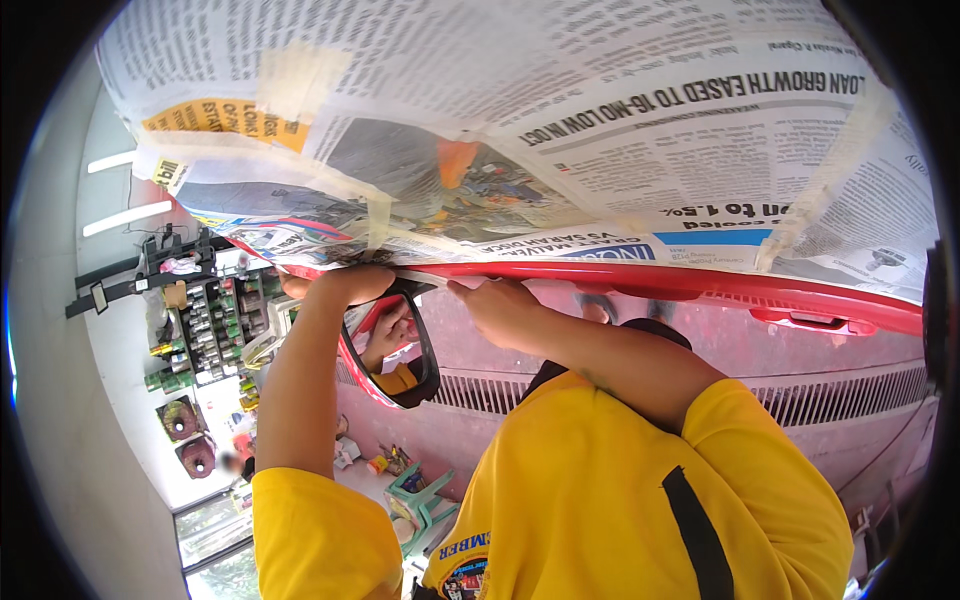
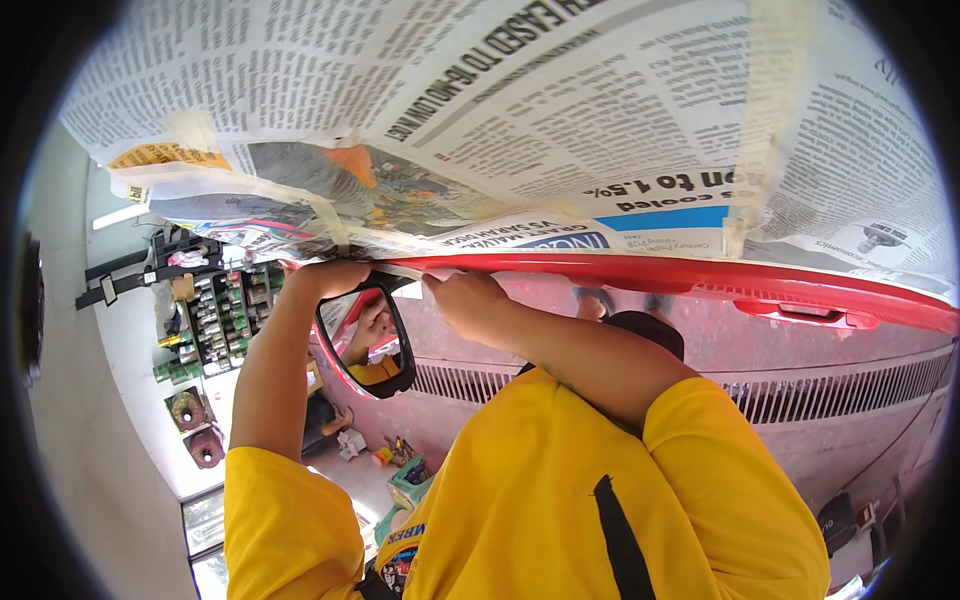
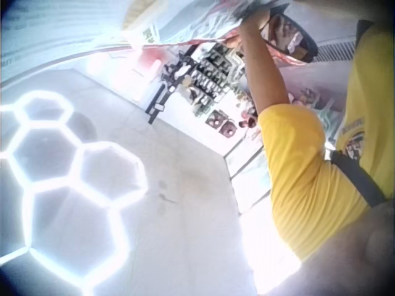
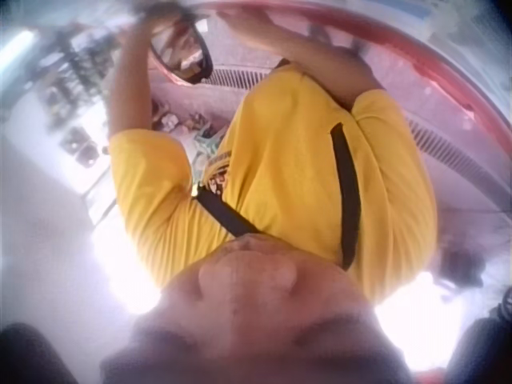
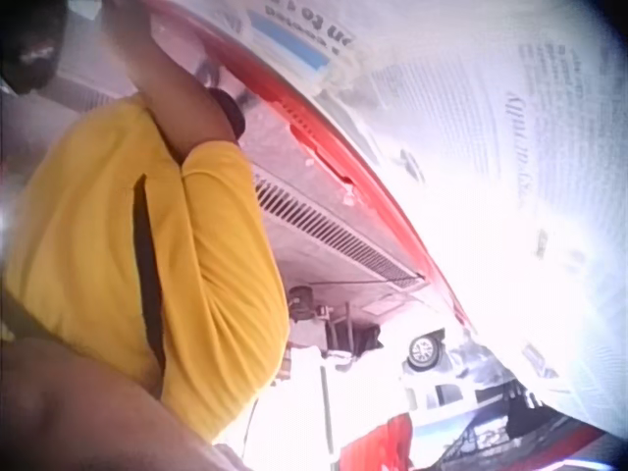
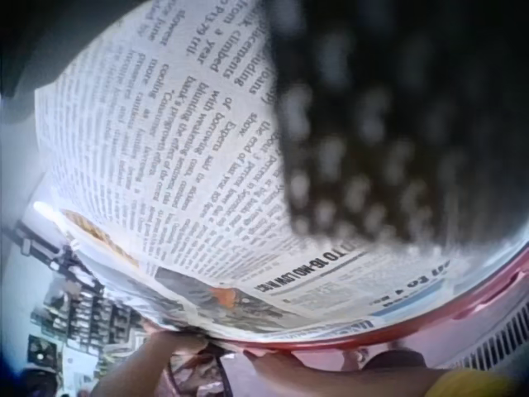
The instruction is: The person applies newspaper and masking tape to a red car hood and a detached red side mirror. They smooth the newspaper over the hood surface and use tape to secure the edges and cover the mirror housing.
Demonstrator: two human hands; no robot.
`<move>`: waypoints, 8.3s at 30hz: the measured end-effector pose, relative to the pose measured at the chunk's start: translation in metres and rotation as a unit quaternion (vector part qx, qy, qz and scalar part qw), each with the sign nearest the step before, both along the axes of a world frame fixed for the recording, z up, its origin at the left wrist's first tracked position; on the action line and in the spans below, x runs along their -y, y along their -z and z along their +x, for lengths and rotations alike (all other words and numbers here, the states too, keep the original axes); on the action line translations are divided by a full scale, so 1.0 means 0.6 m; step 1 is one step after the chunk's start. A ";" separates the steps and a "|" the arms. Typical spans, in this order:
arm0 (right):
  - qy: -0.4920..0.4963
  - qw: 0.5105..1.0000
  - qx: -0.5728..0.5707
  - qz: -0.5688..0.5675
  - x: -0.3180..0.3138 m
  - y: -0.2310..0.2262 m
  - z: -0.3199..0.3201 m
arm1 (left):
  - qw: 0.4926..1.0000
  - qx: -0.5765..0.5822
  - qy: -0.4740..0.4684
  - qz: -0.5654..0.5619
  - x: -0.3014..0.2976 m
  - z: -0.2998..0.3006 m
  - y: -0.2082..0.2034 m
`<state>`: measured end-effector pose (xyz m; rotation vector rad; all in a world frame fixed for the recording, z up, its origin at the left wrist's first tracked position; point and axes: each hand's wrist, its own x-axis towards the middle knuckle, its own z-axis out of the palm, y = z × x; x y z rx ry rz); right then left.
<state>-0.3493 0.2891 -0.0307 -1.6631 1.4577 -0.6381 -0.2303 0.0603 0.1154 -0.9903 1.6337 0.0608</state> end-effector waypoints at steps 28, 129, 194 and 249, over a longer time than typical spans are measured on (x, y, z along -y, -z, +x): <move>-0.042 0.999 -0.026 -0.005 0.003 -0.005 -0.002 | 0.989 -0.074 0.089 0.092 -0.017 0.019 -0.010; 0.323 0.695 0.323 -0.556 0.174 0.497 0.412 | 0.580 -0.055 0.604 -0.543 -0.323 0.206 0.295; 0.319 0.741 0.265 -0.528 0.192 0.520 0.455 | 0.602 -0.045 0.644 -0.470 -0.290 0.229 0.326; 0.280 0.750 0.340 -0.492 0.214 0.510 0.463 | 0.590 -0.025 0.648 -0.482 -0.267 0.235 0.346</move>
